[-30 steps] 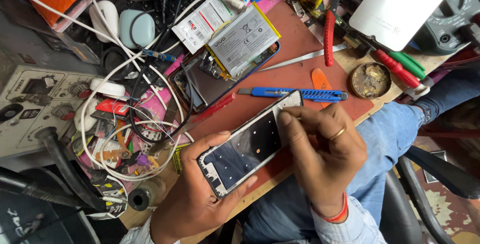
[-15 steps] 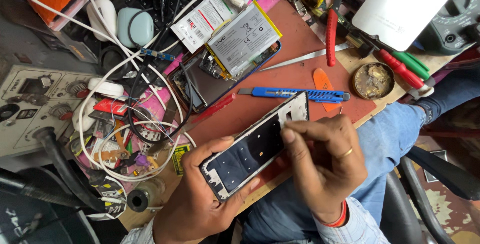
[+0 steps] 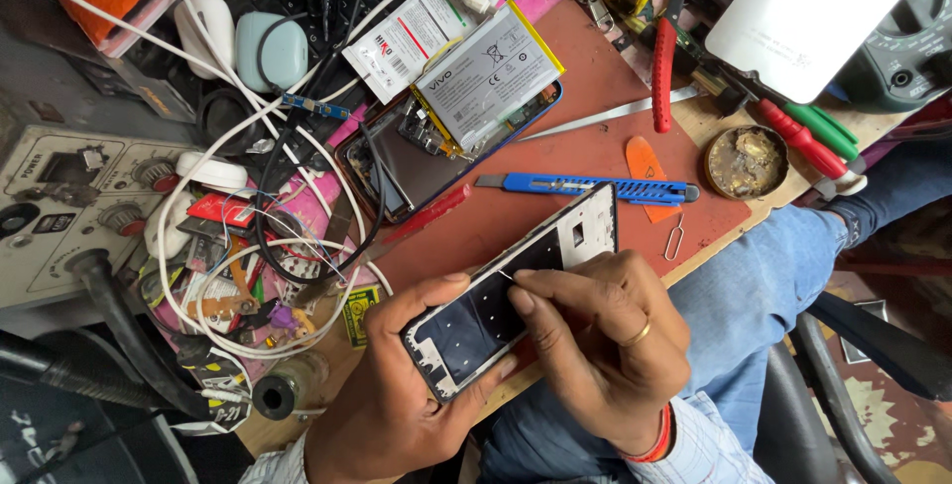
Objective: The person holds a disassembled phone frame and works on its inner surface, peeling and pressing at the black adhesive/film layer with their fingers, turning the frame over and continuing to work the material off the inside of the housing at a cluttered repair bench.
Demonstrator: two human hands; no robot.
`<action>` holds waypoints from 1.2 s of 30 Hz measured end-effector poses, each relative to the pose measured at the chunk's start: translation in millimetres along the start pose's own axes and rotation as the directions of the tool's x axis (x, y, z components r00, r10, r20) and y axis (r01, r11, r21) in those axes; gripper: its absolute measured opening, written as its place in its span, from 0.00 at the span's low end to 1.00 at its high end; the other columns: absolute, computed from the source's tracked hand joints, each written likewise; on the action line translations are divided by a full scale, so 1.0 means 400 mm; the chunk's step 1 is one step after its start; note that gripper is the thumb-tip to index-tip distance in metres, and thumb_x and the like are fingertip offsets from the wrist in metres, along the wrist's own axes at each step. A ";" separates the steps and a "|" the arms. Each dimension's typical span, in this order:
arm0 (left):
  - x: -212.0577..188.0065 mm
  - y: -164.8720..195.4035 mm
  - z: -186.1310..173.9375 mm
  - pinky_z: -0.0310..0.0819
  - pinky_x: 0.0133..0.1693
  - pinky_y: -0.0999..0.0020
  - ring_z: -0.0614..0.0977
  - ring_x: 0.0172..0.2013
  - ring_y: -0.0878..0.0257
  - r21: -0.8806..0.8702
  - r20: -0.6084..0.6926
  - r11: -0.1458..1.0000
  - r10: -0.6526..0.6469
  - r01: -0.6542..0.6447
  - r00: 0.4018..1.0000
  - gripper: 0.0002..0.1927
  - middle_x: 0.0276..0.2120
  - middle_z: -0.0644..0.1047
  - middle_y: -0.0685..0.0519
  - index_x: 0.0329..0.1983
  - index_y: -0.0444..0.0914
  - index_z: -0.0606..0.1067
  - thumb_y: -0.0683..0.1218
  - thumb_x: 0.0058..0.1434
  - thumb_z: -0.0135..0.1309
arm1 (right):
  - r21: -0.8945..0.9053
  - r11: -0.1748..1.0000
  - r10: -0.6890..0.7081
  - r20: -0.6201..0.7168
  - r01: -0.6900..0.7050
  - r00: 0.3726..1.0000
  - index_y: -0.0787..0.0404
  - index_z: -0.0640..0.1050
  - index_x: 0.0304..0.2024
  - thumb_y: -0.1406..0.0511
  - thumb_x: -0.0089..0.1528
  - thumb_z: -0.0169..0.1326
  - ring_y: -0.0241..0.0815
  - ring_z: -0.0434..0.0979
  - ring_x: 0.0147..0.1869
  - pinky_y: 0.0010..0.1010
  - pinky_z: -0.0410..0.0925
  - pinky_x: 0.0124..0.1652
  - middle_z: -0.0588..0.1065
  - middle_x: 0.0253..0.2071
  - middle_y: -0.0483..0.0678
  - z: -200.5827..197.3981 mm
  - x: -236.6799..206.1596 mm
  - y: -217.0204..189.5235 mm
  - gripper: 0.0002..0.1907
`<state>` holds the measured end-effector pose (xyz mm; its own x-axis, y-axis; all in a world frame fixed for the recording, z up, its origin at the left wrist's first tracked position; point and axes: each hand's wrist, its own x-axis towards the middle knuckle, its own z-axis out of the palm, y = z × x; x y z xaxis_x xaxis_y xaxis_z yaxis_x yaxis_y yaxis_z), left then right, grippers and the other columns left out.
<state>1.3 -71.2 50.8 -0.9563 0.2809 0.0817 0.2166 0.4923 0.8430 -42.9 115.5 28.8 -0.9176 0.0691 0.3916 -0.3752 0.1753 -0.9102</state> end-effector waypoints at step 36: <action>-0.018 -0.015 0.008 0.75 0.60 0.61 0.79 0.59 0.53 0.049 -0.038 0.999 -0.001 0.003 0.999 0.43 0.60 0.69 0.38 0.67 0.31 0.52 0.43 0.60 0.67 | 0.056 0.933 -0.360 0.207 0.357 0.909 0.65 0.76 0.39 0.75 0.57 0.61 0.52 0.79 0.55 0.41 0.71 0.52 0.80 0.50 0.58 0.000 -0.012 -0.004 0.09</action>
<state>7.4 -73.5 43.6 -0.9632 0.2488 0.1014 0.2236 0.5329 0.8161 -38.0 114.9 28.3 -0.7265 -0.2040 0.6562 -0.6846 0.1327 -0.7168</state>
